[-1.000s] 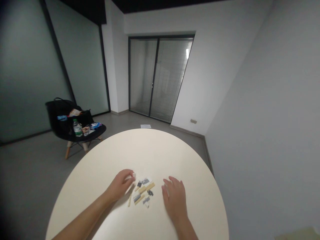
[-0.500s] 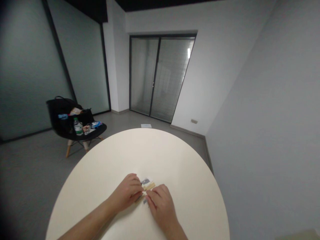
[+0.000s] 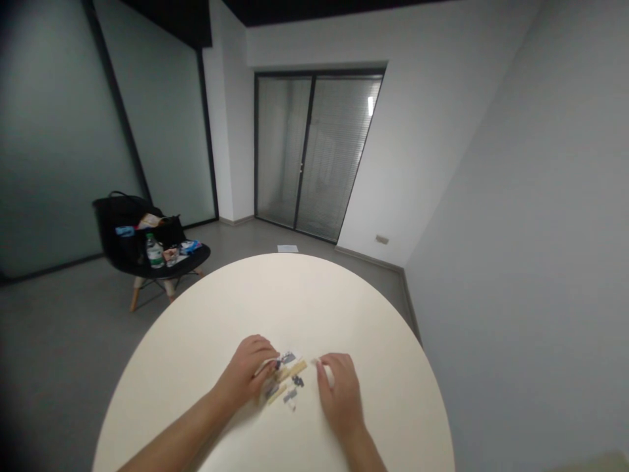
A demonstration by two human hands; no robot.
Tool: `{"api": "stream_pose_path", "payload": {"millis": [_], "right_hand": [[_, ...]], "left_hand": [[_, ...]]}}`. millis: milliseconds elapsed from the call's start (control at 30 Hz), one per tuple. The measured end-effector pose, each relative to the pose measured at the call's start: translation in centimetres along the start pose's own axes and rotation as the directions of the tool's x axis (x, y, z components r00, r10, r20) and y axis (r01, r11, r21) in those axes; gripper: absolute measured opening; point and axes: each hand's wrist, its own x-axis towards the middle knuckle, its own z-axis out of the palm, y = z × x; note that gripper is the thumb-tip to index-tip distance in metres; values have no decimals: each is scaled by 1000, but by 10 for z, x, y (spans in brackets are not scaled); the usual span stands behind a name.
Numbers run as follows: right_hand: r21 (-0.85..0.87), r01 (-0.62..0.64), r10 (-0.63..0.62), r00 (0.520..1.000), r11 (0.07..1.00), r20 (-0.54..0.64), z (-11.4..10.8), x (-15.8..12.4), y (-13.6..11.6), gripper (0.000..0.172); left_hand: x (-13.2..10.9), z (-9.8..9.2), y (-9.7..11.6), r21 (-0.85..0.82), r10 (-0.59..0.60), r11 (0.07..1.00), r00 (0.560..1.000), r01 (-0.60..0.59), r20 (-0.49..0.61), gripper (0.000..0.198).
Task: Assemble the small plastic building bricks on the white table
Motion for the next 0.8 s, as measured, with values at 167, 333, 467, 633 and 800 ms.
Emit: {"api": "stream_pose_path", "payload": {"millis": [167, 333, 467, 633, 800], "right_hand": [[-138, -369, 384, 918, 919, 98, -19, 25, 59, 32], [-199, -435, 478, 810, 878, 341, -21, 51, 83, 29], [-295, -433, 514, 799, 852, 311, -8, 59, 79, 26], [-449, -388, 504, 847, 805, 171, 8, 54, 61, 28], [-511, -257, 381, 912, 820, 153, 13, 50, 53, 31]], "left_hand": [[-5, -3, -28, 40, -247, 966, 960, 254, -129, 24], [-7, -3, -35, 15, -335, 941, 936, 338, -109, 22], [-5, -3, -33, 12, -355, 934, 932, 357, -70, 22], [-2, -5, -29, 12, -358, 934, 933, 358, -22, 24], [-1, -5, -27, 16, -358, 933, 934, 358, 1, 24]]}}
